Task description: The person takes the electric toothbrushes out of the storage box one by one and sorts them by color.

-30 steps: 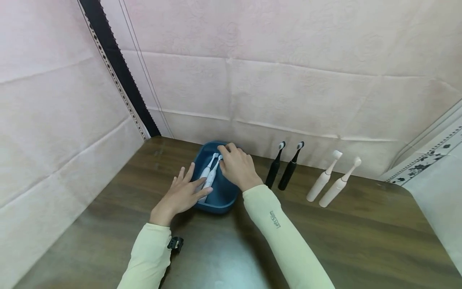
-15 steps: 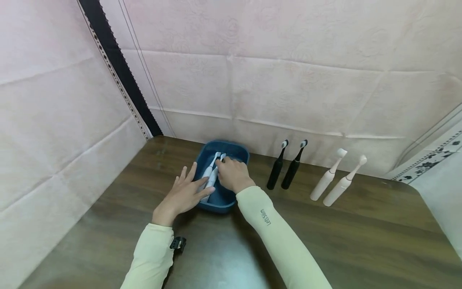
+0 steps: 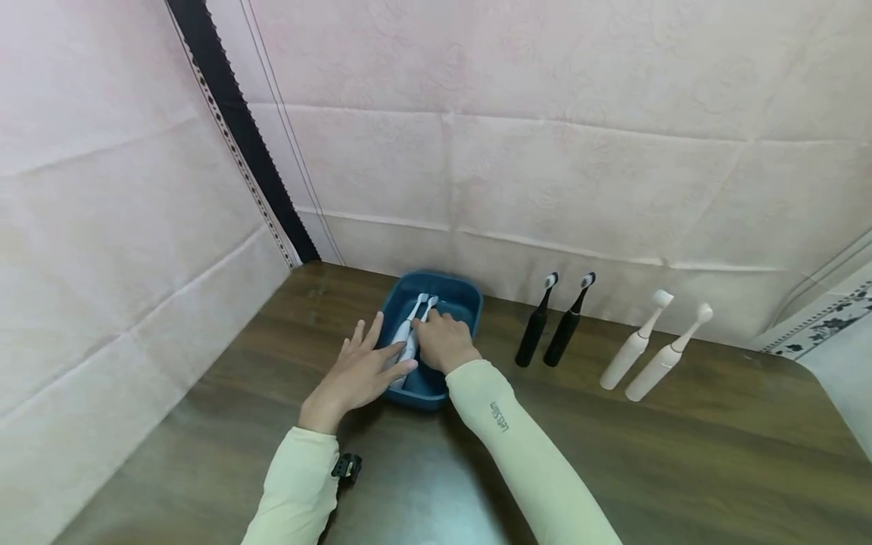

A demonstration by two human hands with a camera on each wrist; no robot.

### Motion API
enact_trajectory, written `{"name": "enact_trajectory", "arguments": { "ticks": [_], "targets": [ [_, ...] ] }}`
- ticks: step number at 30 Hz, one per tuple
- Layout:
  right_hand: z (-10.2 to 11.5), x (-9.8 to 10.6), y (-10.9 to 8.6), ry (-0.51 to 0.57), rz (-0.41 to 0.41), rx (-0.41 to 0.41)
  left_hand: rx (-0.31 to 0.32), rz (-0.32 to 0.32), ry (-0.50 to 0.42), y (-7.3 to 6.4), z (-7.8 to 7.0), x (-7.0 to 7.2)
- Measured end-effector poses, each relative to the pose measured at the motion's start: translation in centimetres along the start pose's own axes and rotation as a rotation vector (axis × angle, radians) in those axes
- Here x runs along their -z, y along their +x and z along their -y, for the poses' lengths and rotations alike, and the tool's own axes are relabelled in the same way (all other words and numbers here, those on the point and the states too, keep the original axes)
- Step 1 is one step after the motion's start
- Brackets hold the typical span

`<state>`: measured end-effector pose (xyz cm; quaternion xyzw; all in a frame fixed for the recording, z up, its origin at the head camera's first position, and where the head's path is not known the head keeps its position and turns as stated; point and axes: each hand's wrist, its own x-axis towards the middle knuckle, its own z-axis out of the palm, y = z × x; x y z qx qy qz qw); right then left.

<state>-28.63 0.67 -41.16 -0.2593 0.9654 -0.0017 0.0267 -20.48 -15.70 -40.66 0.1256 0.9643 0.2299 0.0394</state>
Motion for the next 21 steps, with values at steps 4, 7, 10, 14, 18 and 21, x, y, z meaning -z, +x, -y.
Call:
{"name": "enact_trajectory", "arguments": {
  "ticks": [4,7,10,14,18,21],
  "targets": [
    [-0.06,-0.32,0.33,0.009,0.019,-0.01,0.004,-0.005,0.001,-0.02,-0.08,0.0],
    [-0.19,-0.61,0.57,0.011,0.028,-0.021,0.0,-0.001,0.0,-0.05,-0.18,-0.02],
    [-0.31,-0.91,0.61,0.01,0.028,-0.031,-0.009,0.002,-0.001,-0.05,-0.23,-0.2],
    [-0.29,-0.98,0.68,0.01,0.03,-0.043,-0.01,0.0,-0.005,0.04,-0.08,-0.34],
    [-0.27,-0.86,0.81,0.015,0.032,-0.041,-0.005,-0.004,-0.011,0.11,0.02,-0.24],
    [-0.35,-0.69,0.85,0.042,0.035,-0.035,-0.001,-0.004,-0.01,0.11,0.08,-0.13]
  ]
}}
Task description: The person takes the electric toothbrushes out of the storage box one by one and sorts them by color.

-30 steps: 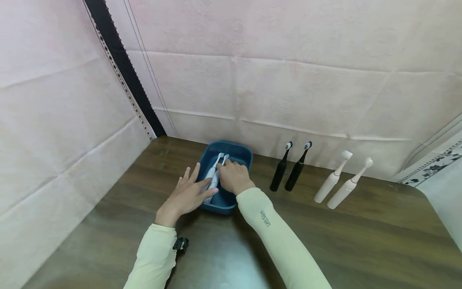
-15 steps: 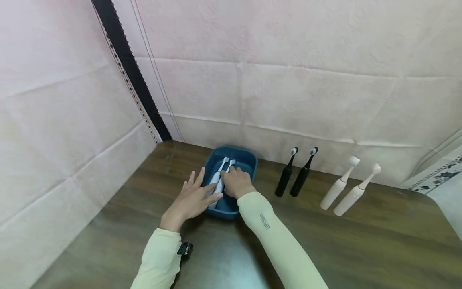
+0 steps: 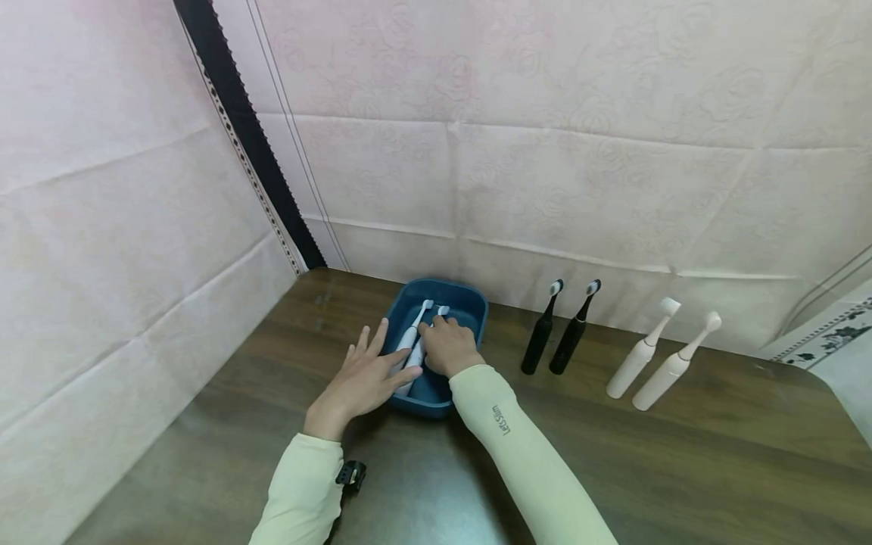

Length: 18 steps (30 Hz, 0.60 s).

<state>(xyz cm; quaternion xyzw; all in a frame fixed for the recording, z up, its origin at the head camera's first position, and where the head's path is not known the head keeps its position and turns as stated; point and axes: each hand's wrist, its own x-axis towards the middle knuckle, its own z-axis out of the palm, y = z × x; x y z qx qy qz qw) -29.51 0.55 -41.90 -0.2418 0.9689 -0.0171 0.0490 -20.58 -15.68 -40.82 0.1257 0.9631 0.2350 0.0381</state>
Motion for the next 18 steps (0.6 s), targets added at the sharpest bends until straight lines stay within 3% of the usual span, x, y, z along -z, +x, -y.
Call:
{"name": "enact_trajectory", "arguments": {
  "ticks": [8,13,18],
  "targets": [
    [-0.6,0.7,-0.2,0.059,0.006,-0.001,-0.016,-0.004,-0.004,0.0,-0.1,0.1],
    [-0.6,1.1,-0.4,0.112,-0.057,-0.021,-0.019,-0.011,0.007,0.0,-0.1,0.2],
    [-0.4,0.9,-0.7,0.259,-0.135,-0.062,-0.011,-0.008,-0.01,-0.1,0.0,0.0]
  ]
}}
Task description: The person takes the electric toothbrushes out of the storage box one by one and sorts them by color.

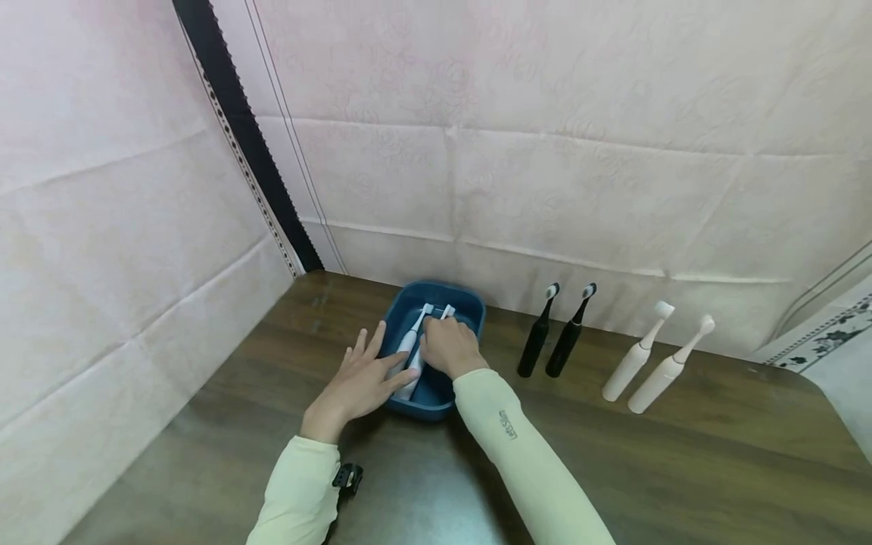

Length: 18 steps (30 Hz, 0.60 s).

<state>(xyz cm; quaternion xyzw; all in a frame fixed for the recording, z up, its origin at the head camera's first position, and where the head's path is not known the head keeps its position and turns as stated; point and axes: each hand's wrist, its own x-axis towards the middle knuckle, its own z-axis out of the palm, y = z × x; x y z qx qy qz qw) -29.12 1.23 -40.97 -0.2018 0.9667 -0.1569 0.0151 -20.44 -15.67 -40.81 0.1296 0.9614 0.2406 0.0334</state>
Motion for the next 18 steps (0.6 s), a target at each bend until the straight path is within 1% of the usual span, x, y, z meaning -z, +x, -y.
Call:
{"name": "enact_trajectory", "arguments": {
  "ticks": [4,10,14,18],
  "targets": [
    [0.1,-0.3,-0.4,0.126,-0.078,-0.006,0.0,-0.002,-0.006,-0.1,-0.1,0.1],
    [0.6,-0.2,-1.4,0.249,-0.195,0.016,-0.008,-0.007,0.003,0.0,-0.1,0.1],
    [1.0,0.1,-2.6,0.353,-0.212,0.025,-0.005,0.003,0.011,0.1,-0.1,0.0],
    [1.5,0.1,-3.8,0.466,-0.223,0.056,0.007,0.016,0.007,0.1,0.0,0.0]
  ]
}}
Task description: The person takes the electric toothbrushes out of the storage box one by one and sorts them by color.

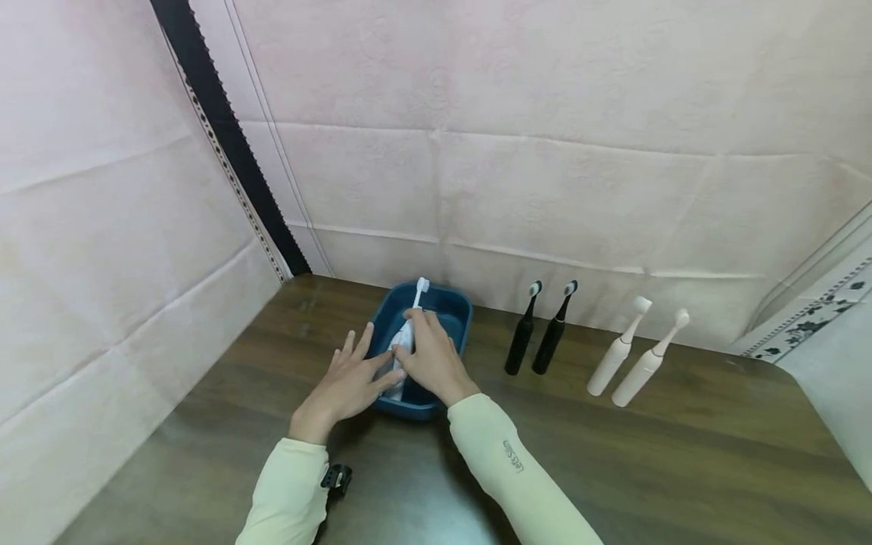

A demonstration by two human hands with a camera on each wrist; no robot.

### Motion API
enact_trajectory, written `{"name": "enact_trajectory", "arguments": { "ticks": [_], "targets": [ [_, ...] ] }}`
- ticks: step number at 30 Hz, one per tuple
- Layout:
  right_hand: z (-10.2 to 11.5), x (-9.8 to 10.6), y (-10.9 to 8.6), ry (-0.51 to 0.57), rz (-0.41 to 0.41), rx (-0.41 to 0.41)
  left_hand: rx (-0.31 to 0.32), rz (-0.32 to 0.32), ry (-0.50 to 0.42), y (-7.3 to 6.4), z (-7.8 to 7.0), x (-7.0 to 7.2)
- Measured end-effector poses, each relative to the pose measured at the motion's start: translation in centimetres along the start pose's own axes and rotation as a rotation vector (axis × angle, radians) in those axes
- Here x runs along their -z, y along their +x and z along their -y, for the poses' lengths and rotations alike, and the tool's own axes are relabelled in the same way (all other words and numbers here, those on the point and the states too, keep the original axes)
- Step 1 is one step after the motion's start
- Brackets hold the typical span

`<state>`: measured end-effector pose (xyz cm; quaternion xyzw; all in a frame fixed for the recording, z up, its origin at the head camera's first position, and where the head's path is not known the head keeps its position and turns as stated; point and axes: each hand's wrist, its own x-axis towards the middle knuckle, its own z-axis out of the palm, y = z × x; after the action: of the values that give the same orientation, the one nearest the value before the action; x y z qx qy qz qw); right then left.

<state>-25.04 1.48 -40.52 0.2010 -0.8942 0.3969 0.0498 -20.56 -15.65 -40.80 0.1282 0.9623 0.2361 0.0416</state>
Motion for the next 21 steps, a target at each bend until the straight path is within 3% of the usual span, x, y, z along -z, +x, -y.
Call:
{"name": "enact_trajectory", "arguments": {
  "ticks": [10,21],
  "targets": [
    [0.5,-0.5,-2.0,0.103,-0.099,0.176,-0.016,-0.005,0.018,0.1,0.1,0.0],
    [0.0,-0.3,-3.3,0.031,-0.241,0.336,-0.007,-0.004,0.01,0.0,0.0,0.0]
  ]
}}
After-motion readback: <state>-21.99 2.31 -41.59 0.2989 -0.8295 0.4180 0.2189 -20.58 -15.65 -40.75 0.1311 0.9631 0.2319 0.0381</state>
